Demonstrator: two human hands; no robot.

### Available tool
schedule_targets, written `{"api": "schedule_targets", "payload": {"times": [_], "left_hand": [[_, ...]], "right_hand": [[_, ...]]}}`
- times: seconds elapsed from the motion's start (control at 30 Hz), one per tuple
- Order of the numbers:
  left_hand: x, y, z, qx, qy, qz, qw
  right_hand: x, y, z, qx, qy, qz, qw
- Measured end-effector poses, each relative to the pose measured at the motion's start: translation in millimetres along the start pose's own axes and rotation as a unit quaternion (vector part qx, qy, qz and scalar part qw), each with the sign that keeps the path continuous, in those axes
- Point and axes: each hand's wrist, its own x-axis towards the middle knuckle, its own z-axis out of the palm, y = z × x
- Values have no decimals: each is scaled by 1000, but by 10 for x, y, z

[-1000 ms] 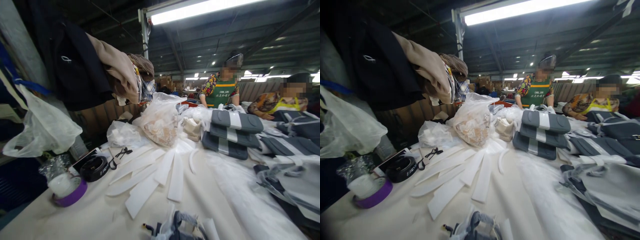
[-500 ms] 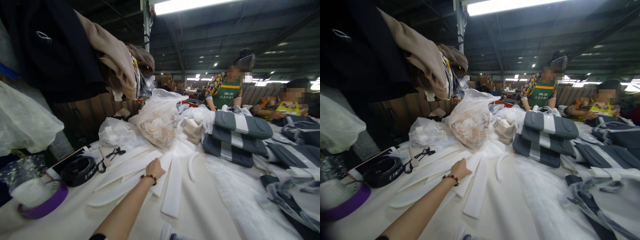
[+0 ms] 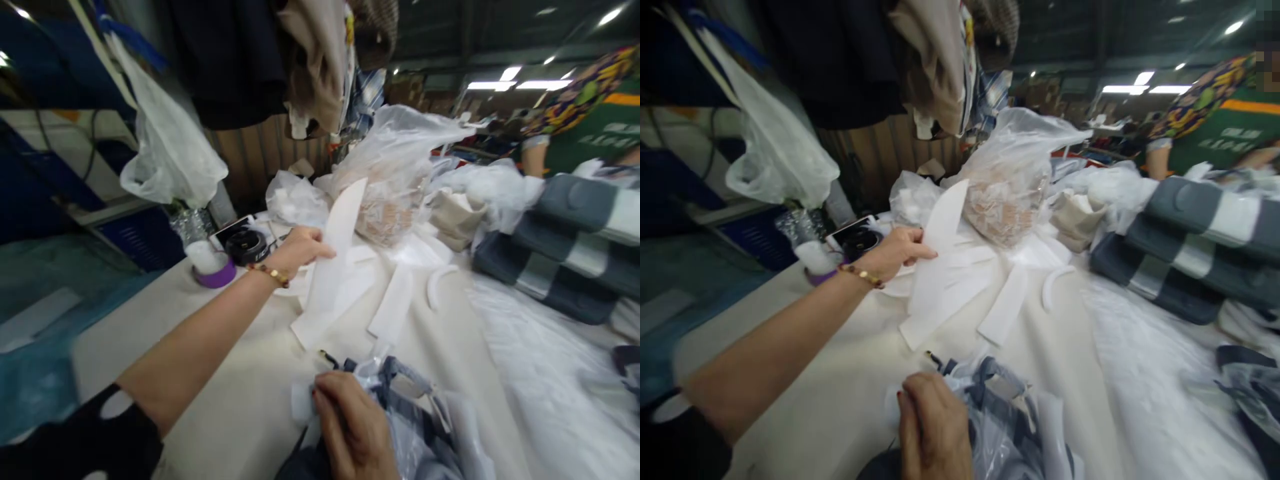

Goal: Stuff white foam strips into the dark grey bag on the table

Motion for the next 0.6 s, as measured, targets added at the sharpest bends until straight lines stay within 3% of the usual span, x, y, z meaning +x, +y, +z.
{"api": "schedule_targets", "payload": {"times": [0.13,0.23,0.3,0.4,0.53,0.6], "left_hand": [[-877,-437,-778,-86,19,-68,994],[-1504,-821,-1062,-133,22,-155,979],[-1805,-1002,-1128,-148,41,-173,973],[-2046,-1143,-1114,-152,79,-148,974],[-2084,-1264,-994,-160,113,-83,977],[-2061,-1337,-929,-160,94,-85,979]], "right_hand": [[42,-121,23,-68,-42,-105,991],[-7,-272,221,-105,-77,-214,968],[-99,-328,402,-146,-88,-206,964],[-246,-315,600,-227,-131,-123,957],[-315,-247,649,-267,-154,-123,943],[-293,-236,634,-275,-163,-115,940]]}}
